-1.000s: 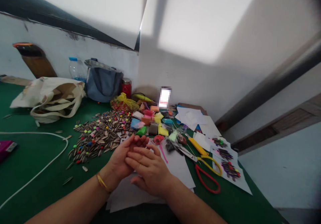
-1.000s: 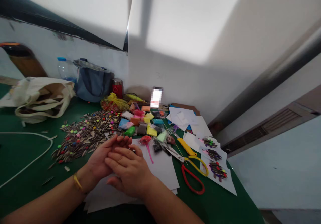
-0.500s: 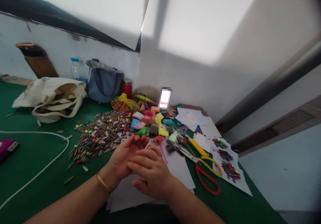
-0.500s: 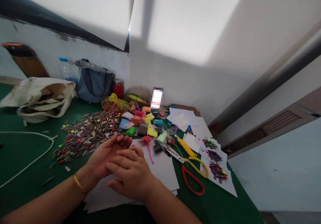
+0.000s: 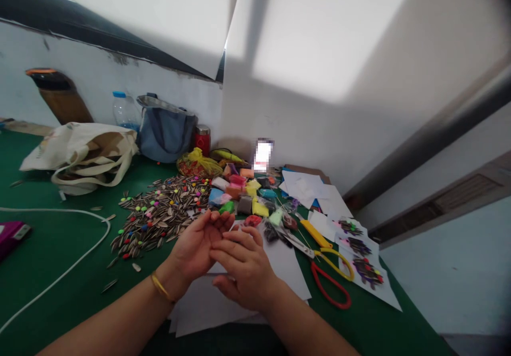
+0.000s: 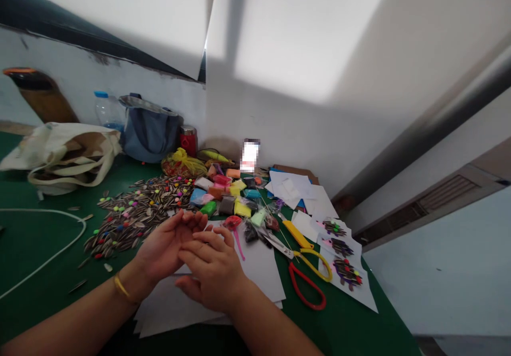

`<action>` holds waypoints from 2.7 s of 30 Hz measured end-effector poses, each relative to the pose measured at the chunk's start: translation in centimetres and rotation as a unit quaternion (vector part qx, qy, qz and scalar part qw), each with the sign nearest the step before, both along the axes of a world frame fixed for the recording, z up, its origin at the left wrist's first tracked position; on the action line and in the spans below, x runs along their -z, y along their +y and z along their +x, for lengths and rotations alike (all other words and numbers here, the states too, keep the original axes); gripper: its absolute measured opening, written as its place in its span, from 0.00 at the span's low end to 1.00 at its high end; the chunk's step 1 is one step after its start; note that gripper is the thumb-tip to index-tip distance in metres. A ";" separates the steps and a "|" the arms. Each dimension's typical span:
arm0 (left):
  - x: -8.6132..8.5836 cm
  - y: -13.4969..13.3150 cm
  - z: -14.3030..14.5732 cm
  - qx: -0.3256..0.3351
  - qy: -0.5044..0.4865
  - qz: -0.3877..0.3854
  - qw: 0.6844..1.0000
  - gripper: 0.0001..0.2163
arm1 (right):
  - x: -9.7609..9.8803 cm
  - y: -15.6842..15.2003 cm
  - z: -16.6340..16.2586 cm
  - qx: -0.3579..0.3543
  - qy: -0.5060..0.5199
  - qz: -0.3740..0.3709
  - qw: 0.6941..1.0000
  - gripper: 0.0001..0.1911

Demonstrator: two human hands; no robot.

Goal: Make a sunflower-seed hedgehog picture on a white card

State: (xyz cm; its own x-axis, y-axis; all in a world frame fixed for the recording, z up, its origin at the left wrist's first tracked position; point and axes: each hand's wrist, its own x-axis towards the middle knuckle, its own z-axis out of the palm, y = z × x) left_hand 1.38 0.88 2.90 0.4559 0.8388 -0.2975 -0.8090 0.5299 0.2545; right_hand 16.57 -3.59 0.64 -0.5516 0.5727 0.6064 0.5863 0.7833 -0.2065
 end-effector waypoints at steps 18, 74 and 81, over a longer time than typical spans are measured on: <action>-0.6 -0.2 0.1 0.011 0.006 0.017 1.000 0.16 | -1.3 -0.4 0.1 0.001 0.078 -0.038 0.996 0.32; 0.1 0.0 0.6 -0.013 0.030 0.005 0.999 0.17 | -0.2 1.7 0.9 0.044 0.138 -0.049 0.988 0.08; -0.5 1.6 -1.1 -0.084 0.149 0.109 0.979 0.07 | 0.7 3.2 4.0 0.149 0.189 -0.129 0.962 0.08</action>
State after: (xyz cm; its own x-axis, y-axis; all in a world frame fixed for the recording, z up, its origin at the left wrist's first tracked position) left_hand 0.24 2.45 3.37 0.2264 0.9530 -0.2012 -0.7525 0.3023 0.5851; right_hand 20.53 -0.42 -0.07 -0.1072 0.8296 0.5479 0.6220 0.4859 -0.6140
